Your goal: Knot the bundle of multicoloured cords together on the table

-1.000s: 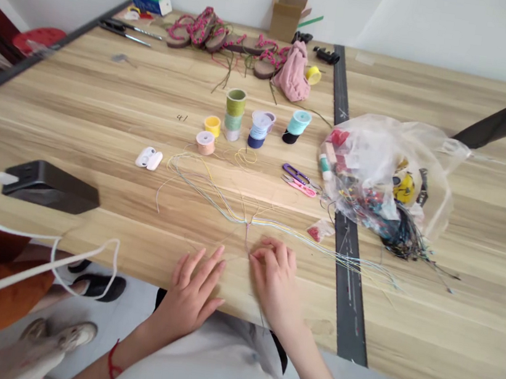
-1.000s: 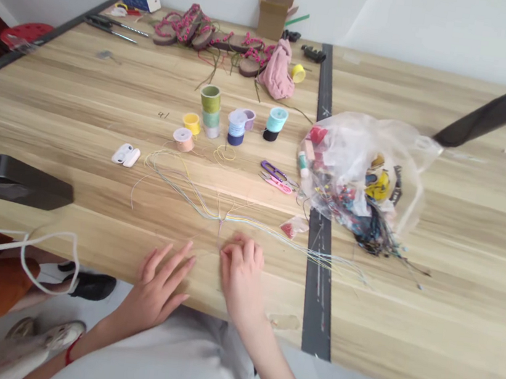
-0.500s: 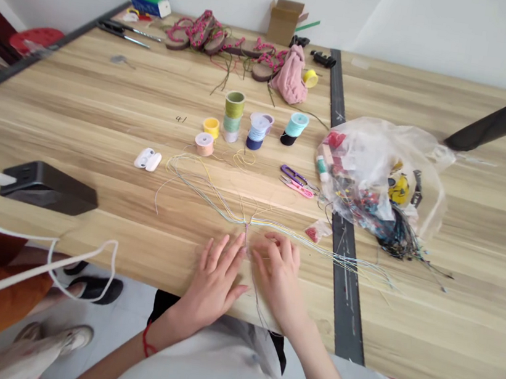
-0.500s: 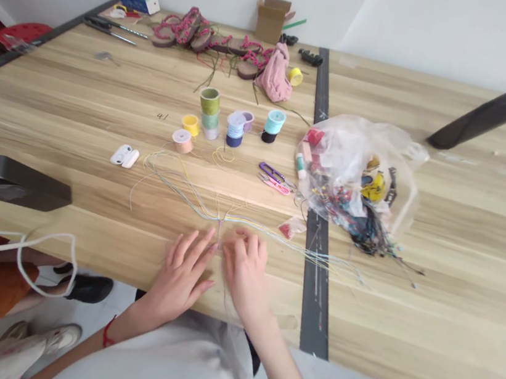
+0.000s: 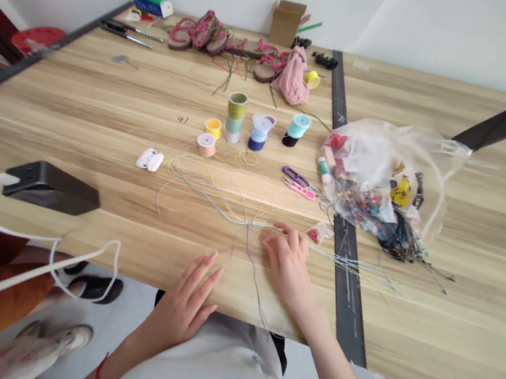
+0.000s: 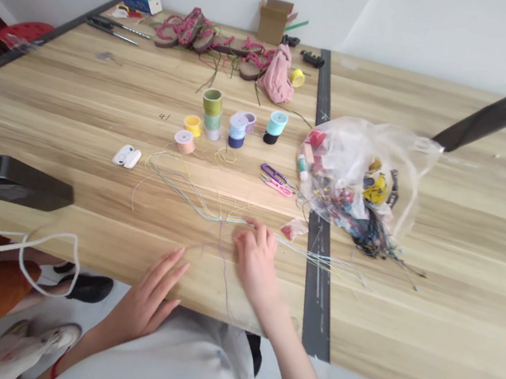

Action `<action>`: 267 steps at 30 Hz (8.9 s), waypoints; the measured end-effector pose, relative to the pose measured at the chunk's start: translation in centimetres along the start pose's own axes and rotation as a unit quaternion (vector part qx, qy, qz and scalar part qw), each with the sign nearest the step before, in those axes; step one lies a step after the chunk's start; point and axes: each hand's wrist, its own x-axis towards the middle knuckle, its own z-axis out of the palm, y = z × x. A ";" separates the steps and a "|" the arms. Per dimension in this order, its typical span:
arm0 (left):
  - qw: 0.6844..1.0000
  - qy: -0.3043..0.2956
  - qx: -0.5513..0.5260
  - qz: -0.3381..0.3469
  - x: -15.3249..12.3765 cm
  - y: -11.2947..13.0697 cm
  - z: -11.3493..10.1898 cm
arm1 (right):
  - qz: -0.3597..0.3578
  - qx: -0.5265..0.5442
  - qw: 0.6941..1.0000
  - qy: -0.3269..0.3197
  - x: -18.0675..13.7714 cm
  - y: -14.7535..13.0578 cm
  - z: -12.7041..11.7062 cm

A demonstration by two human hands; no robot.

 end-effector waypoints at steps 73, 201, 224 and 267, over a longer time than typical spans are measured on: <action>0.995 -0.079 0.053 -0.035 6.0 -3.6 -0.3 | -0.076 -0.039 0.995 -0.042 -3.7 1.5 -1.9; 0.979 -0.141 0.015 0.144 10.1 -6.2 0.0 | -0.087 -0.020 0.996 0.019 -2.5 -2.2 1.3; 0.993 0.034 -0.114 -0.027 11.6 -6.3 1.7 | -0.095 0.148 0.984 -0.016 3.9 -0.1 2.2; 0.977 -0.177 -0.047 0.113 9.9 -4.7 -0.1 | -0.145 -0.038 0.988 -0.033 2.2 0.9 0.9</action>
